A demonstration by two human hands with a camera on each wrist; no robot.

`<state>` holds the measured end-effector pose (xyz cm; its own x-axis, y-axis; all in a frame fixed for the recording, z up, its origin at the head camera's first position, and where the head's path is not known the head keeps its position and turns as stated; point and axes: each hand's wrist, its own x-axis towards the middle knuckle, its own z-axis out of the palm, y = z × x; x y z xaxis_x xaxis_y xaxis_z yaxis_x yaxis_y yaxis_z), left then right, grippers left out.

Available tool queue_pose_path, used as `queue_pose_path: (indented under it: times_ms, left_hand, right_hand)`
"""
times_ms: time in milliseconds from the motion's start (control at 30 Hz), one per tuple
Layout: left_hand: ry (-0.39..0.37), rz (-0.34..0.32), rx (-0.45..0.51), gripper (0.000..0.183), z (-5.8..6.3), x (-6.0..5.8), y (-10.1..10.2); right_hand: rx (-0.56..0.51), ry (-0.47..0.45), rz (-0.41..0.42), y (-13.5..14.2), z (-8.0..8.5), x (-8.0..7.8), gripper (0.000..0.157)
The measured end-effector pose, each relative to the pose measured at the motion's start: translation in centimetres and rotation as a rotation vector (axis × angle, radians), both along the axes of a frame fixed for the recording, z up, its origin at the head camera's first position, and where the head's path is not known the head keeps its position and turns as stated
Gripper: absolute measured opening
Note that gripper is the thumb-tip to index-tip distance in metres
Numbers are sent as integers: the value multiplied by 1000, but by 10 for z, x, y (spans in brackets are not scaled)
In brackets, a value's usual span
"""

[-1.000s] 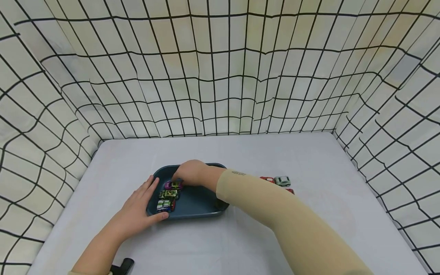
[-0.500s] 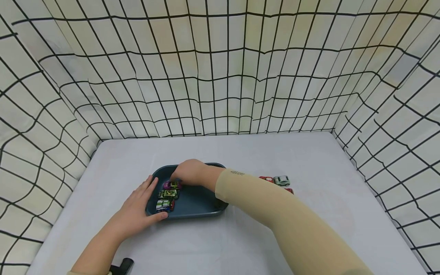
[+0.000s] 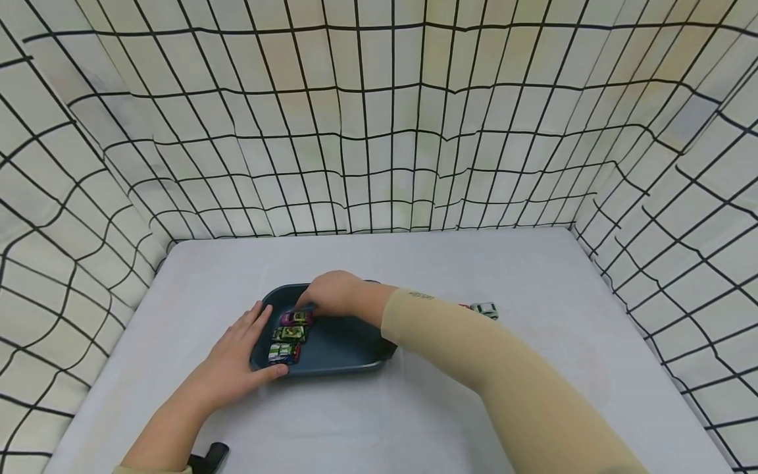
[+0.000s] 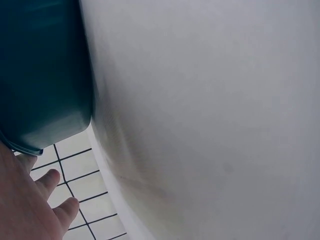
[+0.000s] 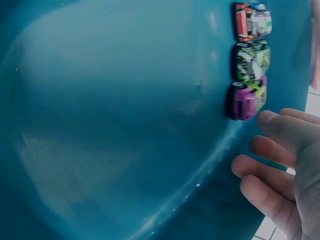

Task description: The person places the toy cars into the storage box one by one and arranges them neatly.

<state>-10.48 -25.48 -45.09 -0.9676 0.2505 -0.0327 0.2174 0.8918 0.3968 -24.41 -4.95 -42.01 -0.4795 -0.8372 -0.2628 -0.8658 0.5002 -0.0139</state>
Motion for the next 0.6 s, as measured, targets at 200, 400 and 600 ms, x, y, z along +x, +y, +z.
queue_pose_path:
  times_ms: [200, 400, 600]
  left_hand:
    - [2, -5, -14, 114, 4, 0, 1]
    - [-4, 2, -38, 116, 3, -1, 1]
    - [4, 6, -50, 116, 0, -2, -1]
  right_hand:
    - [-104, -66, -45, 13, 19, 1, 44]
    - [-236, -136, -97, 35, 40, 3, 44]
    - [-335, -189, -143, 63, 51, 4, 41]
